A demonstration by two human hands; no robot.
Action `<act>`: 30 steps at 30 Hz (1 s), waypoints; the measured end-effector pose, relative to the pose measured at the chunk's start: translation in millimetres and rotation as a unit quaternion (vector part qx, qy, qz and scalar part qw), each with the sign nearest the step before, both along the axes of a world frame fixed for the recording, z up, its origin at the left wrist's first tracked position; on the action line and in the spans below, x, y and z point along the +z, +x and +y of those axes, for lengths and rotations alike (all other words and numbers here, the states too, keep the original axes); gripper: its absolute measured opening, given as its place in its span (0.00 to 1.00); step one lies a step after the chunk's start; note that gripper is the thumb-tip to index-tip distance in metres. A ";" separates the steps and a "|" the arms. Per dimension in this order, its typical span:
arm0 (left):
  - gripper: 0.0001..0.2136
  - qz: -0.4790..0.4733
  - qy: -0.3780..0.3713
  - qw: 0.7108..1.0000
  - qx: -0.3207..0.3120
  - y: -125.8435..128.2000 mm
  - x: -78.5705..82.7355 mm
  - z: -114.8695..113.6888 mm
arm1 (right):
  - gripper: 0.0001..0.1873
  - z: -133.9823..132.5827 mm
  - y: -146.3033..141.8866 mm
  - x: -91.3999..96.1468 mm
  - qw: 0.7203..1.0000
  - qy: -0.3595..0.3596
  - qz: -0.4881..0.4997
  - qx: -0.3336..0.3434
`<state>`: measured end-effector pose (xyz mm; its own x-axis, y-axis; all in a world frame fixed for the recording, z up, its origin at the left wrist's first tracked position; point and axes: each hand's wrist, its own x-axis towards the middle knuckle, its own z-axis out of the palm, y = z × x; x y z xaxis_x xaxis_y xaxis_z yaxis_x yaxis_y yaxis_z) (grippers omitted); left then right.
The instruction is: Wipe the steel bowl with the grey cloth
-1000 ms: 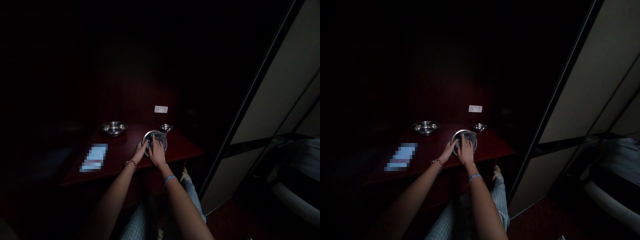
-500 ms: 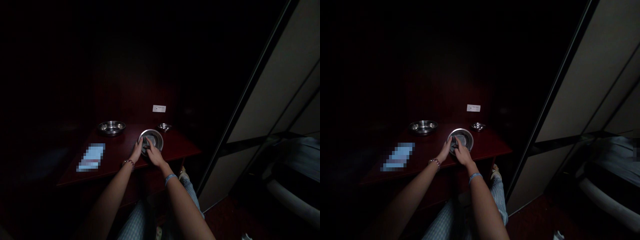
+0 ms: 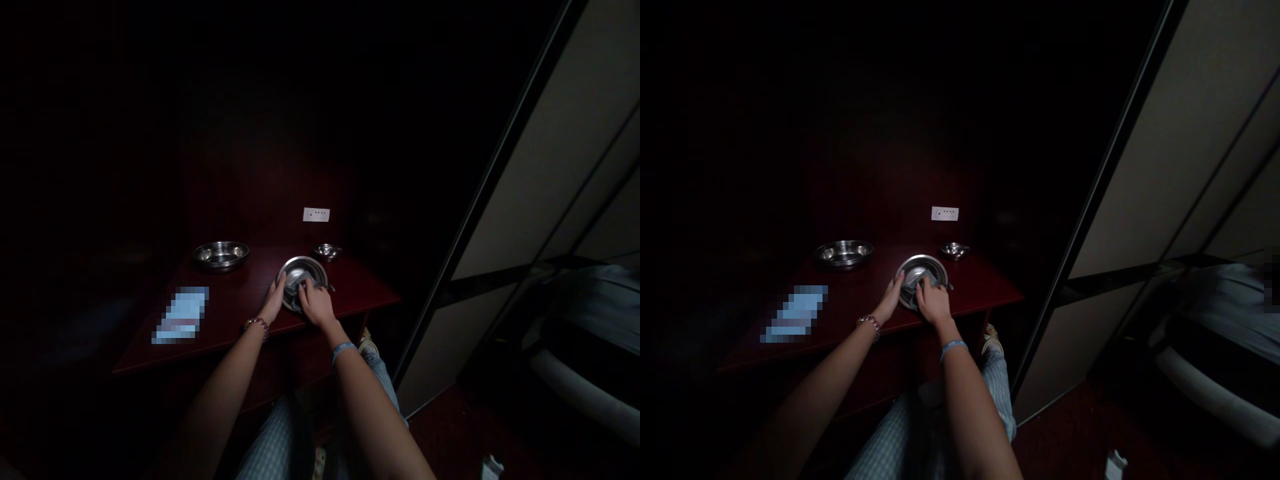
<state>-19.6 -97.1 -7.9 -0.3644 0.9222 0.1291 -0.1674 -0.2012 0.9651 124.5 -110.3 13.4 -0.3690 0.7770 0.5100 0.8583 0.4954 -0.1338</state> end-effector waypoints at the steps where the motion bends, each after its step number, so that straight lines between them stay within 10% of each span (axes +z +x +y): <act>1: 0.22 -0.001 0.001 1.000 -0.001 -0.1 0.0 0.2 | 0.20 0.3 0.6 0.0 1.000 0.003 -0.012 0.007; 16: 0.22 -0.005 0.026 1.000 -0.008 2.0 3.7 -3.1 | 0.15 6.1 14.4 -5.6 0.996 0.042 -0.044 0.062; 30: 0.23 -0.004 0.011 1.000 -0.001 0.8 2.8 -3.2 | 0.24 15.1 24.4 -10.8 0.992 0.118 0.033 -0.018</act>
